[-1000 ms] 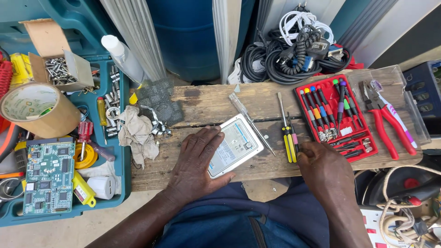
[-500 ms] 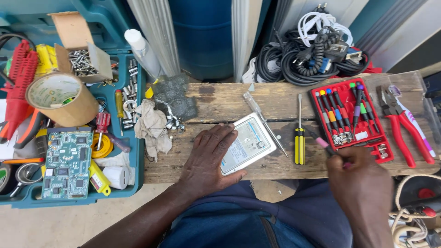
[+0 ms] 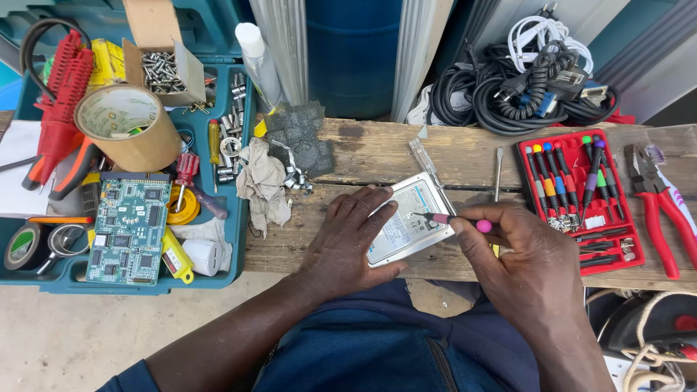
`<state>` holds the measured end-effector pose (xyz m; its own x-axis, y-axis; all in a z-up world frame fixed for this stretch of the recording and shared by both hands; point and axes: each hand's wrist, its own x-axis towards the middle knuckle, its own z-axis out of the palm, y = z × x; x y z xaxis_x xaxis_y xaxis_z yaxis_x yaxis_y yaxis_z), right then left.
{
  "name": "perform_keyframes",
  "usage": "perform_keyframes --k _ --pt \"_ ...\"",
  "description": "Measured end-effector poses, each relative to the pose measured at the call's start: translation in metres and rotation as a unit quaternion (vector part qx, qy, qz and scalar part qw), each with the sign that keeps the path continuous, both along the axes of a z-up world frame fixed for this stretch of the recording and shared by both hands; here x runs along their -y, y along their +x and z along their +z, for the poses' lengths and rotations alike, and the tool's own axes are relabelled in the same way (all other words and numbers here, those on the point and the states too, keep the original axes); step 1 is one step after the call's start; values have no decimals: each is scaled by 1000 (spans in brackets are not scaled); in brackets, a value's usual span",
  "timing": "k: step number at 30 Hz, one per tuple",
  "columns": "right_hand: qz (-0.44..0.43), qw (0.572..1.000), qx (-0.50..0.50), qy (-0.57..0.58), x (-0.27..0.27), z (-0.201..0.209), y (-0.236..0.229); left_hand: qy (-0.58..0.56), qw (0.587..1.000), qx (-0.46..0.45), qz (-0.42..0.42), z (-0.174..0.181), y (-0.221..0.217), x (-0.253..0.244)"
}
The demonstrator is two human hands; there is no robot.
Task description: Disassembling a hard drive using screwdrivers and prying tools on a workbench
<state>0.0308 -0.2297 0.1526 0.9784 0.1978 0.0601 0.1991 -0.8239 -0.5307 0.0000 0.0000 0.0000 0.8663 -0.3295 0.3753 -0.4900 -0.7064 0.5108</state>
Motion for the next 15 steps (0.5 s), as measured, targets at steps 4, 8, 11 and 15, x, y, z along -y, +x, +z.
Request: perform_keyframes --k 4,8,11,15 --pt "-17 999 -33 -20 -2 -4 7 0 1000 -1 2 1 1 2" --pt "-20 998 -48 -16 -3 -2 9 1 1000 -1 -1 4 0 0" --pt "-13 999 -39 -14 -2 -2 7 -1 1000 1 -3 9 2 -1" --pt "-43 997 -50 -32 -2 -3 4 4 1000 4 -1 9 1 -1"
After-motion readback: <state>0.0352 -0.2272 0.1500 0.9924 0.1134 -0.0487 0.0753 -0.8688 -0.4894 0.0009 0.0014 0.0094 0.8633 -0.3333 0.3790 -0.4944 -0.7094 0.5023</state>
